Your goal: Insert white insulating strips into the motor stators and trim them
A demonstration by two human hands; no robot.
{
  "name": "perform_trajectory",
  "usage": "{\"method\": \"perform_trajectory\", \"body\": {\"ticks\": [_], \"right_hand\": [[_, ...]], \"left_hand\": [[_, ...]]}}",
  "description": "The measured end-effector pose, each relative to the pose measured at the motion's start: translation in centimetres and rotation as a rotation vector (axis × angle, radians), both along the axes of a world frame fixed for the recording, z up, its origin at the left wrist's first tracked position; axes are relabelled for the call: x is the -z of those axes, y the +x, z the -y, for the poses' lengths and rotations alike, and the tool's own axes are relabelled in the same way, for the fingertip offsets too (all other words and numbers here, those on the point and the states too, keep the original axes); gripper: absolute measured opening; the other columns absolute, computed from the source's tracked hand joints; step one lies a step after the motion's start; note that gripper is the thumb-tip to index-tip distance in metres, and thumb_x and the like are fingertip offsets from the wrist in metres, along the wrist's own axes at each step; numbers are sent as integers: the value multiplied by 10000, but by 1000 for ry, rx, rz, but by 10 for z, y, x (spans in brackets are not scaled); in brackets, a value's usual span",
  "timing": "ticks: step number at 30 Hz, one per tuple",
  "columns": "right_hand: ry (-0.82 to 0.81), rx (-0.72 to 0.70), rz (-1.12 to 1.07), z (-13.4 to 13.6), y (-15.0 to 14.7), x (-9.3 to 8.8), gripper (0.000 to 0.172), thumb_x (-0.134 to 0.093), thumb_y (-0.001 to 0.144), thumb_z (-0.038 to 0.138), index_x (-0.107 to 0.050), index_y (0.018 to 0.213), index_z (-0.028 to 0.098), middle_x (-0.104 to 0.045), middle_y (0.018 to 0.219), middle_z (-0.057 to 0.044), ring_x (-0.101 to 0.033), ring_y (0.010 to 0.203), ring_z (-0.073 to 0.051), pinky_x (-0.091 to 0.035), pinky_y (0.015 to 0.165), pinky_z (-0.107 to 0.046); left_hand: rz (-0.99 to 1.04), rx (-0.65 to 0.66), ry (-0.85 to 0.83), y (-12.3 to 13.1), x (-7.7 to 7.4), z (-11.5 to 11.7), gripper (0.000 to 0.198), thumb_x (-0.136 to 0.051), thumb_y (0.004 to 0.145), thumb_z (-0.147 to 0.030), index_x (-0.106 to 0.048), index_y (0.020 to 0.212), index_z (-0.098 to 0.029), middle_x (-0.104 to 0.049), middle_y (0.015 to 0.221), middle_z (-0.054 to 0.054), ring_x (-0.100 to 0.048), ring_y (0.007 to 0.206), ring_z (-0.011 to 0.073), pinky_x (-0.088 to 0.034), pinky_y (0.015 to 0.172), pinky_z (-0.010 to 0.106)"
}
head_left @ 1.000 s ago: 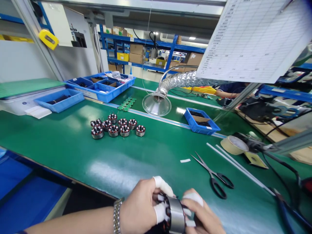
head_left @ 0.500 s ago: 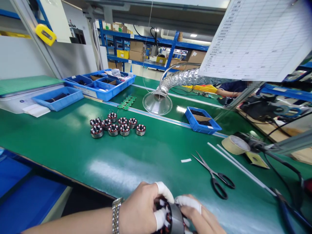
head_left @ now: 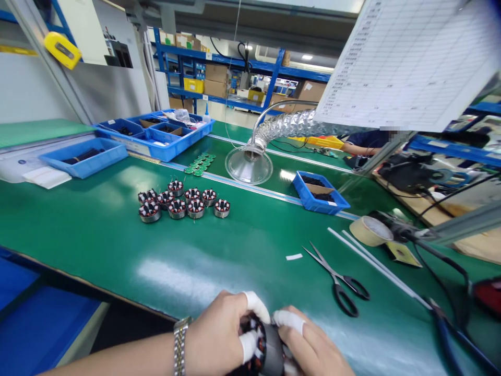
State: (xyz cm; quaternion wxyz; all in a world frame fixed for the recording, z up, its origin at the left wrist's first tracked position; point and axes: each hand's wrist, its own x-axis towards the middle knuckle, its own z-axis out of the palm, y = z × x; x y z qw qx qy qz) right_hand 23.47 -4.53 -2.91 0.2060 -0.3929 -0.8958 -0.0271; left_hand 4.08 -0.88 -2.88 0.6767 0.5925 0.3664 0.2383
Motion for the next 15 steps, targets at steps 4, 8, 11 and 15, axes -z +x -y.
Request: {"method": "perform_trajectory", "body": {"ticks": [4,8,11,15], "right_hand": [[91,205,-20,-42,32,7,277,-363,884,256,-559,1045,144,-652,966,-113,-616,898,-179,-522,761,-294],[112,340,-29,-83,67,22,272,-387,857,224,-629,933,127,-624,970,-185,-603,854,-260,-515,693,-438],[79,336,-79,-89,65,24,238,-417,836,208,-635,753,157,-645,826,-140,-596,800,-252,-505,670,-428],[17,322,-226,-61,35,2,157,-434,830,178,-560,737,167,-609,679,-48,-576,629,-147,-498,594,-286]], "left_hand": [[225,-167,-314,-6,2,-12,216,-526,645,-63,-513,831,-173,-665,772,22,-644,681,171,-466,572,256],[404,-338,-455,-17,2,-21,305,-544,714,-96,-492,998,-192,-652,984,60,-644,829,190,-480,705,297],[435,-393,-480,-23,2,-22,341,-579,721,-115,-500,1043,-194,-649,997,68,-639,856,201,-467,784,327],[356,-360,-483,-21,2,-19,288,-601,716,-134,-546,998,-160,-668,840,62,-642,652,146,-481,579,223]]}}
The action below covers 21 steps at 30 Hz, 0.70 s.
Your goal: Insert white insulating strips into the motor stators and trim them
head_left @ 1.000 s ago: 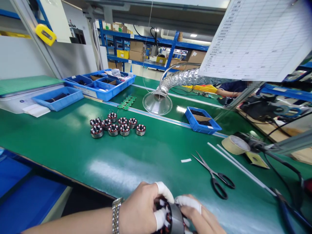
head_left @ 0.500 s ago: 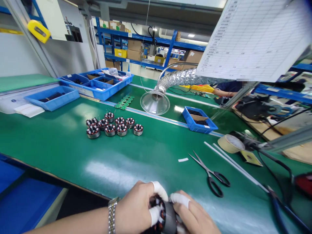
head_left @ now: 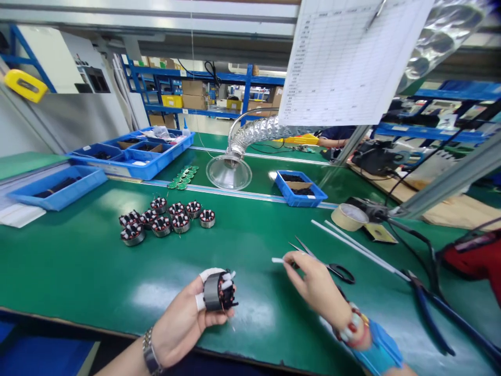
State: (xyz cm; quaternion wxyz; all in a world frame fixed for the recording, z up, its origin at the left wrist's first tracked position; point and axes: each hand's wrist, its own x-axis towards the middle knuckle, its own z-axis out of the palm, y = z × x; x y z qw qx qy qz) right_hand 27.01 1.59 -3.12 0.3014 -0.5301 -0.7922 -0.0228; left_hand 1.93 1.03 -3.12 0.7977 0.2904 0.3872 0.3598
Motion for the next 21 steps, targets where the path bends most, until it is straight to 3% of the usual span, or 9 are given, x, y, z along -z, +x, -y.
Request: {"method": "perform_trajectory", "body": {"ticks": [3,7,10,15,21], "right_hand": [[-48,-69,-144,30,-23,-21,109,-486,819,172,-550,733,196,-599,655,14,-563,605,-96,-471,571,-200],[-42,-122,-358,54,-43,-31,131,-534,792,133,-626,841,214,-660,717,17,-602,649,-98,-476,606,-188],[-16,-157,-379,57,-50,-28,193,-499,802,107,-643,898,192,-666,724,-12,-606,637,-107,-486,576,-194],[-45,-159,-350,55,-51,-28,126,-527,796,155,-644,767,190,-627,627,-3,-572,553,-106,-461,502,-194],[-58,-271,-330,55,-50,-27,328,-441,862,254,-593,578,191,-473,510,1,-452,509,-116,-359,434,-213]], "left_hand": [[-33,54,21,5,0,1,252,-606,700,-106,-567,946,-143,-659,774,48,-598,529,91,-430,457,157],[-38,91,30,11,-2,2,279,-599,700,-95,-548,965,-161,-656,778,33,-596,519,83,-442,474,158],[-2,151,29,13,-5,3,303,-573,718,-98,-522,1006,-175,-662,858,50,-638,601,121,-483,568,211],[148,262,54,11,-14,7,339,-537,725,-80,-506,1050,-167,-636,1016,94,-635,843,193,-472,782,356],[63,325,133,18,-26,16,300,-598,690,-102,-514,973,-159,-627,915,56,-604,794,147,-464,684,279]]}}
